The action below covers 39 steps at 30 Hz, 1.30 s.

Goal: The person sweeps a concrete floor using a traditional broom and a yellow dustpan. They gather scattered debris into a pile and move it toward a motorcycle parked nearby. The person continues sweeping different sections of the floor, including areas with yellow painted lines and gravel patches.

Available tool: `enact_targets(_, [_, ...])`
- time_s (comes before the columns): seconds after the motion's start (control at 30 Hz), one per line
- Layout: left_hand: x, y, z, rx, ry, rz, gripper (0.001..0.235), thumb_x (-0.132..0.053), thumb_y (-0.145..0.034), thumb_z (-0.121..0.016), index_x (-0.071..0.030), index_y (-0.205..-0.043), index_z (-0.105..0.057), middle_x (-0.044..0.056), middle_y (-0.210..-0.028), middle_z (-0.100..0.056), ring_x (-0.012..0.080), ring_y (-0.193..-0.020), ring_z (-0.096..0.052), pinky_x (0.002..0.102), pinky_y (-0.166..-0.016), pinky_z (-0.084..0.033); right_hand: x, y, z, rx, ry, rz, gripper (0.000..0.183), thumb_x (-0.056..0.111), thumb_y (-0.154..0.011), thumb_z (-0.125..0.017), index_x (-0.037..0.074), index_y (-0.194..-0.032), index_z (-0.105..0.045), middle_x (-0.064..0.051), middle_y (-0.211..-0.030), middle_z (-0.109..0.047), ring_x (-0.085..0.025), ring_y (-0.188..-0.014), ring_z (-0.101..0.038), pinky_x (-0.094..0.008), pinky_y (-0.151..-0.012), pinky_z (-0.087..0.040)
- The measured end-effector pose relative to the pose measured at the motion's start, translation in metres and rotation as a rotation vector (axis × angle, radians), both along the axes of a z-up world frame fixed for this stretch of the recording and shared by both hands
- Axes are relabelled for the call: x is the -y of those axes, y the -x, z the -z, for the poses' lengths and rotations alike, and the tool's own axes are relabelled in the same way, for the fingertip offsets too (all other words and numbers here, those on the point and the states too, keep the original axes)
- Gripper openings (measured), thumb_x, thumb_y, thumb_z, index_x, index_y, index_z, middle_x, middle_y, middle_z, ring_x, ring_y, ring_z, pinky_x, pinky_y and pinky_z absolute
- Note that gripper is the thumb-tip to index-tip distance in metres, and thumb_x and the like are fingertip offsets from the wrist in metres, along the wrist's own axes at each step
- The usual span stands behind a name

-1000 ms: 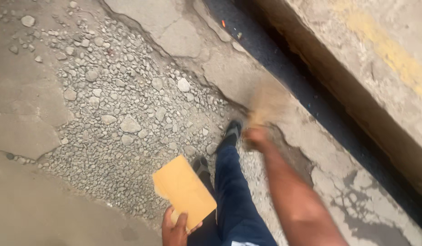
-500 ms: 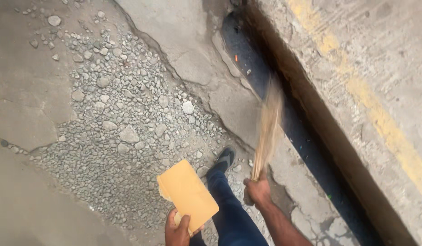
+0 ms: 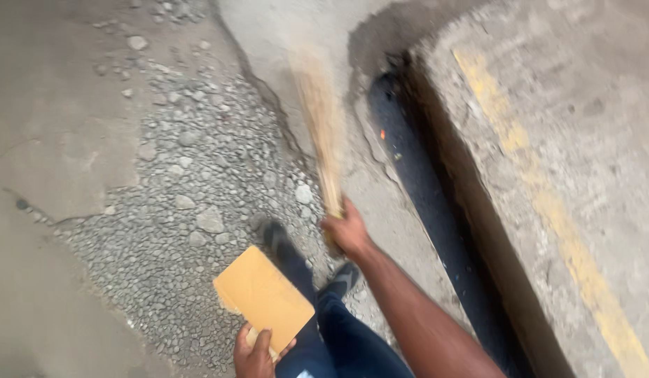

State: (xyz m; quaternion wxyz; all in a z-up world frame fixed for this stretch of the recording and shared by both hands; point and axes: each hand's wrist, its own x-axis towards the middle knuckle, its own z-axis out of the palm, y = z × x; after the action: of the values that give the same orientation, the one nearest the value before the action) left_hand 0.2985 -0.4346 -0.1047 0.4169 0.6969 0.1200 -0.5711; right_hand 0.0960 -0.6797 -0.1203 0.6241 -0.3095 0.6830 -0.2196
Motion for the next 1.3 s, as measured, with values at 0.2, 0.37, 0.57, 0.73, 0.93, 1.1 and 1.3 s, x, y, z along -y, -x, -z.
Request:
enact_targets(0.2, [0.058, -0.037, 0.015, -0.025, 0.061, -0.096, 0.04, -0.002, -0.093, -0.051, 0.0, -0.133, -0.046, 0.026, -0.11, -0.069, 0.0368, -0.084, -0.075, 0.049, -0.058, -0.067, -0.045, 0.019, 0.068, -0.122, -0.101, 0.339, 0.056, 0.003, -0.081, -0.073, 0.003, -0.133, -0.052, -0.011, -0.097, -0.067, -0.02, -0.08, -0.067, -0.034, -0.064, -0.059])
enact_targets(0.37, [0.132, -0.089, 0.045, -0.099, 0.022, -0.033, 0.045, -0.001, -0.091, -0.053, -0.001, -0.135, -0.045, 0.028, -0.11, -0.069, 0.0406, -0.084, -0.074, 0.052, -0.057, -0.065, 0.078, -0.052, 0.135, 0.124, -0.396, 0.417, 0.028, 0.008, -0.085, -0.072, -0.007, -0.106, -0.062, -0.016, -0.082, -0.062, -0.029, -0.063, -0.062, -0.044, -0.049, -0.054])
enact_targets(0.57, [0.202, -0.149, 0.033, -0.053, 0.003, -0.027, 0.047, -0.003, -0.091, -0.055, -0.005, -0.136, -0.04, 0.027, -0.113, -0.067, 0.0388, -0.083, -0.074, 0.054, -0.056, -0.066, 0.206, -0.157, 0.049, 0.089, -0.205, 0.259, 0.046, 0.0, -0.083, -0.069, 0.002, -0.126, -0.053, -0.011, -0.081, -0.062, -0.022, -0.063, -0.061, -0.038, -0.05, -0.053])
enact_targets(0.73, [0.255, -0.181, 0.023, -0.001, -0.005, 0.001, 0.046, 0.0, -0.092, -0.055, 0.0, -0.136, -0.043, 0.032, -0.112, -0.068, 0.0422, -0.083, -0.075, 0.054, -0.057, -0.066, 0.219, -0.136, -0.027, 0.11, -0.512, 0.011, 0.077, 0.006, -0.092, -0.07, 0.024, -0.155, -0.03, -0.016, -0.08, -0.057, -0.023, -0.058, -0.049, -0.038, -0.048, -0.042])
enact_targets(0.93, [0.248, -0.2, 0.055, -0.066, -0.065, -0.032, 0.047, 0.003, -0.091, -0.053, -0.007, -0.136, -0.042, 0.029, -0.116, -0.067, 0.0402, -0.088, -0.073, 0.058, -0.062, -0.066, 0.344, -0.012, 0.007, -0.302, -0.512, -0.262, 0.039, 0.027, -0.091, -0.066, 0.008, -0.124, -0.076, -0.011, -0.095, -0.074, -0.02, -0.07, -0.065, -0.04, -0.057, -0.055])
enact_targets(1.1, [0.218, -0.212, 0.082, -0.272, 0.1, -0.028, 0.043, -0.004, -0.089, -0.055, -0.004, -0.131, -0.045, 0.025, -0.119, -0.069, 0.0396, -0.093, -0.077, 0.058, -0.066, -0.069, 0.408, 0.052, 0.005, -0.193, -0.377, 0.015, 0.026, 0.019, -0.092, -0.067, 0.007, -0.114, -0.071, -0.016, -0.09, -0.071, -0.025, -0.07, -0.065, -0.04, -0.058, -0.056])
enact_targets(1.3, [0.306, -0.159, 0.058, -0.097, -0.069, -0.07, 0.048, -0.002, -0.09, -0.055, -0.01, -0.135, -0.042, 0.024, -0.116, -0.067, 0.0404, -0.09, -0.073, 0.058, -0.062, -0.065, 0.389, 0.007, -0.009, -0.035, -0.429, -0.132, 0.051, 0.006, -0.078, -0.08, 0.008, -0.127, -0.067, -0.012, -0.098, -0.075, -0.021, -0.073, -0.07, -0.036, -0.061, -0.059])
